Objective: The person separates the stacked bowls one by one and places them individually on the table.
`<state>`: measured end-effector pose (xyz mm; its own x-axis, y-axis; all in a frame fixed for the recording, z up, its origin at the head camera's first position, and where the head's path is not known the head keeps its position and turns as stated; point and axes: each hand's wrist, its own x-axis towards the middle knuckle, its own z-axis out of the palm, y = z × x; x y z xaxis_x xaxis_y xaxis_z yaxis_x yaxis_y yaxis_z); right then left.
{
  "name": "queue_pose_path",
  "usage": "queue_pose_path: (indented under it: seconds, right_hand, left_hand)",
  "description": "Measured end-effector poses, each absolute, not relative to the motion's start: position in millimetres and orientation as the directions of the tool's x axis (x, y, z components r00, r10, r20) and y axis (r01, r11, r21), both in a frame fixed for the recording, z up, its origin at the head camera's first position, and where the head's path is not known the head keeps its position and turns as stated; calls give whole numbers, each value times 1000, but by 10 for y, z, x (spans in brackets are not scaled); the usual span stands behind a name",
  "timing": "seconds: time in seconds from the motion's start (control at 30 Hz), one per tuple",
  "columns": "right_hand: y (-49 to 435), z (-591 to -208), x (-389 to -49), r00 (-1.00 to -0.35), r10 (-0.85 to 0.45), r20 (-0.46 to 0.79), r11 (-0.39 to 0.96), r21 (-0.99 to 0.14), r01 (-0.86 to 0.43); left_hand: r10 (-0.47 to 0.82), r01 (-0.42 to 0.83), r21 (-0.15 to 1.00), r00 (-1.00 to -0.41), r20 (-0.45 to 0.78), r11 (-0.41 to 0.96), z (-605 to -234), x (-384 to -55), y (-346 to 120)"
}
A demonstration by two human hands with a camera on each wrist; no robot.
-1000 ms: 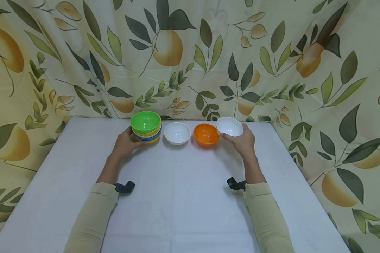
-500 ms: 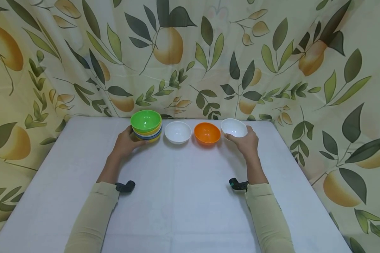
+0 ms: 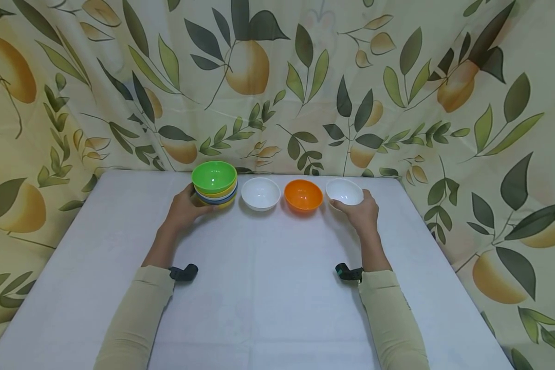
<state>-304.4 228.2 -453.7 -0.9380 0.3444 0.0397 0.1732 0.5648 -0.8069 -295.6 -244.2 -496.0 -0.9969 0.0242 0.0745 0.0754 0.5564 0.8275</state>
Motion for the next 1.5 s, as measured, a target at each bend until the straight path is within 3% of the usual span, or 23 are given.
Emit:
queue_pose_path:
  seconds: [0.4, 0.9, 1.5]
  right_hand:
    - [2328, -4725, -3046, -931, 364, 28, 563, -803, 197]
    - [2300, -4683, -3091, -937, 349, -37, 537, -811, 232]
    - [2370, -4718, -3068, -938, 347, -8, 548, -810, 210]
  left_hand:
    - [16, 62, 826, -998, 64, 560, -4976, -2937, -2413]
    - [2, 52, 823, -998, 62, 566, -4943, -2933, -2431]
    - [12, 58, 829, -998, 62, 556, -4934, -2927, -2424]
